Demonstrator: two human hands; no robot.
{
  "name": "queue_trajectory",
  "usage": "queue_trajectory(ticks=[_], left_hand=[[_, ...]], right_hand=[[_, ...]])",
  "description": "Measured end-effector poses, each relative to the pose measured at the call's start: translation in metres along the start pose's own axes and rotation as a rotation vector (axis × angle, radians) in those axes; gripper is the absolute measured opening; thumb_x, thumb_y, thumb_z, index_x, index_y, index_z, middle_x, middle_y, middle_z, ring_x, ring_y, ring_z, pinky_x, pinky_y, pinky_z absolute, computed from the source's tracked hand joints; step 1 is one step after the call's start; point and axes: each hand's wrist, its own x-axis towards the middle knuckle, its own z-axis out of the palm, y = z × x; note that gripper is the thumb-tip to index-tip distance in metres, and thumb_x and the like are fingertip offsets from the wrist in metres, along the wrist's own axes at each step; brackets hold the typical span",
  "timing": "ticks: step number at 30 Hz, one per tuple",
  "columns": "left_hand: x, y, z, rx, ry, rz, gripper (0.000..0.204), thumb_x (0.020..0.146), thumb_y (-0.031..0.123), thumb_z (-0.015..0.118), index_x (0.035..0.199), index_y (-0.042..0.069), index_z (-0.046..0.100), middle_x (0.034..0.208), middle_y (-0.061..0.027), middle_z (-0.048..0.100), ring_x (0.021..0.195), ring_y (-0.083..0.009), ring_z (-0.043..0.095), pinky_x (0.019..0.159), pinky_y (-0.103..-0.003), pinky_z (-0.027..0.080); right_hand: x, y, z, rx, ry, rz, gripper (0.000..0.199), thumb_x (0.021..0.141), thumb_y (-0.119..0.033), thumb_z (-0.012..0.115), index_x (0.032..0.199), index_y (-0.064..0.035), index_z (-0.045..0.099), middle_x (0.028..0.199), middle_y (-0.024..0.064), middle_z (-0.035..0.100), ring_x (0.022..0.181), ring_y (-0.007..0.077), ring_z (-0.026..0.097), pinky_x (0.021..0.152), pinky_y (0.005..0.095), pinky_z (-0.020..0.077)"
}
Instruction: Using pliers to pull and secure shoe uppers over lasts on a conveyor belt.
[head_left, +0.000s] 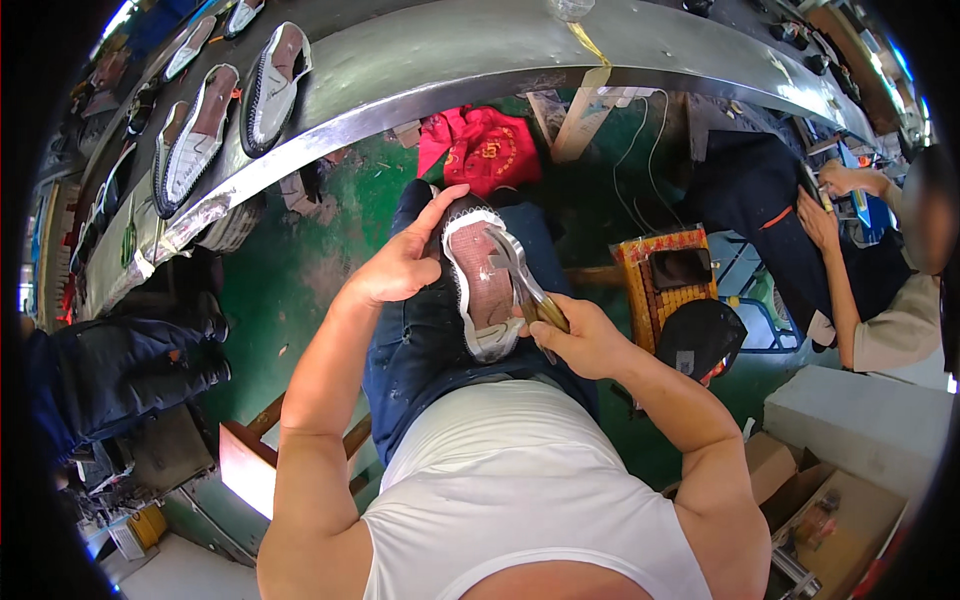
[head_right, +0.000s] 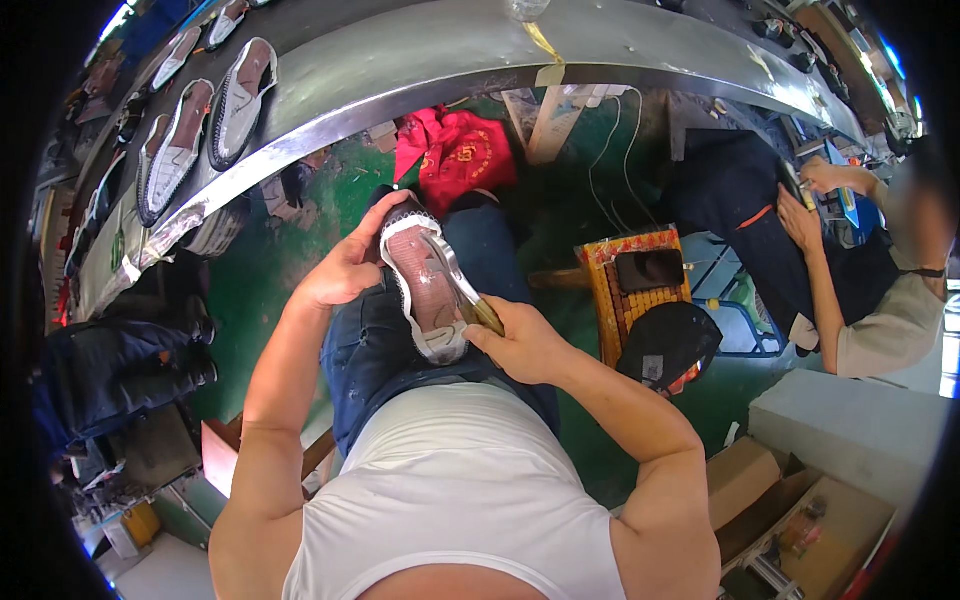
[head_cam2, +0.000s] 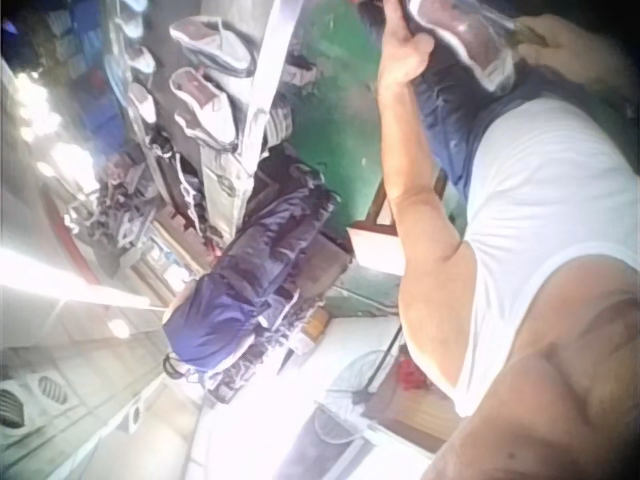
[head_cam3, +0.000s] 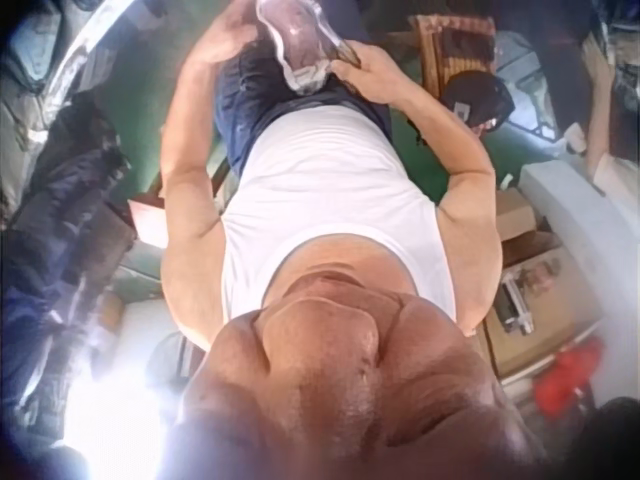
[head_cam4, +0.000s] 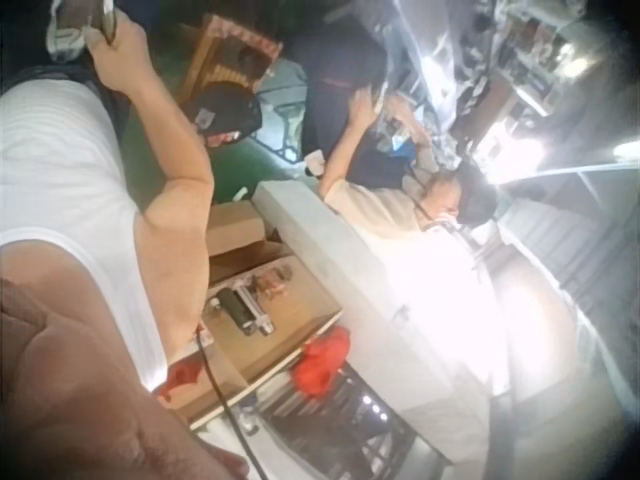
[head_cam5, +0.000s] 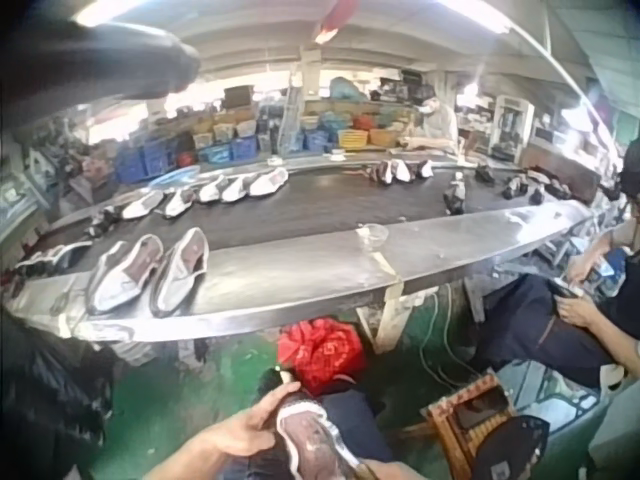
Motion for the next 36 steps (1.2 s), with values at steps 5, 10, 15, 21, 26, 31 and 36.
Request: queue_trajectory(ticks=[5,10,15,21,26,31,36], left_hand=[[0.002,-0.008,0.022,0.143,0.136,0.051,0.078,0.090,0.010,0.069,0.152,0.013,0.022,0.132,-0.0087,0.051,0.120,-0.0186,0.053,0.102,-0.034,0.043],[-0.002,-0.011,0.021,0.334,0.137,0.064,0.072,0.093,0.010,0.067,0.151,0.012,0.023,0.126,-0.0084,0.054,0.118,-0.0165,0.051,0.103,-0.033,0.042],[-0.007,0.003,0.019,0.199,-0.005,-0.054,0.083,0.091,-0.001,0.061,0.155,0.016,0.012,0.130,-0.0080,0.052,0.119,-0.0165,0.050,0.102,-0.032,0.040],[0.006,0.006,0.009,0.089,0.066,-0.127,0.101,0.065,-0.014,0.045,0.157,0.017,0.015,0.137,-0.0099,0.047,0.121,-0.0181,0.049,0.099,-0.024,0.039],[0.003,-0.005,-0.001,0.084,0.107,-0.079,0.104,0.058,-0.011,0.043,0.157,0.014,0.021,0.140,-0.0096,0.045,0.125,-0.0181,0.047,0.101,-0.024,0.037],[0.010,-0.012,-0.005,-0.067,0.087,0.028,0.081,0.077,-0.006,0.059,0.151,0.011,0.029,0.132,-0.0076,0.050,0.122,-0.0177,0.049,0.103,-0.030,0.040],[0.022,-0.028,0.007,0.130,0.195,0.119,0.056,0.096,0.018,0.064,0.144,0.010,0.036,0.126,-0.0051,0.051,0.117,-0.0149,0.048,0.103,-0.030,0.038]], right_hand=[[0.008,0.002,0.008,0.226,0.019,0.009,0.022,0.096,-0.015,0.059,0.113,-0.0013,0.060,0.075,0.0024,0.060,0.067,0.0081,0.055,0.064,0.0256,0.0460],[0.021,-0.020,0.003,0.384,0.188,-0.165,0.021,0.100,-0.018,0.055,0.110,0.0005,0.059,0.075,0.0013,0.059,0.068,0.0100,0.056,0.059,0.0267,0.0459],[0.012,-0.083,-0.062,0.762,0.456,-0.652,0.020,0.101,-0.012,0.050,0.114,0.0011,0.056,0.090,0.0065,0.062,0.077,0.0124,0.060,0.073,0.0288,0.0511],[0.049,-0.004,-0.002,-0.259,0.452,-0.205,0.063,0.071,-0.029,0.087,0.116,-0.0004,0.053,0.106,0.0098,0.065,0.099,0.0192,0.062,0.089,0.0348,0.0487],[0.075,0.004,-0.002,-0.147,0.360,-0.127,0.048,0.076,-0.018,0.078,0.114,0.0008,0.053,0.102,0.0131,0.064,0.092,0.0219,0.060,0.085,0.0354,0.0483],[0.083,0.008,-0.019,-0.054,0.273,-0.175,0.035,0.083,-0.011,0.069,0.113,-0.0005,0.054,0.094,0.0115,0.062,0.084,0.0183,0.058,0.081,0.0340,0.0480],[0.084,-0.020,-0.022,-0.294,0.463,-0.373,0.032,0.089,-0.015,0.066,0.115,0.0006,0.054,0.096,0.0157,0.067,0.084,0.0302,0.066,0.079,0.0369,0.0512]])
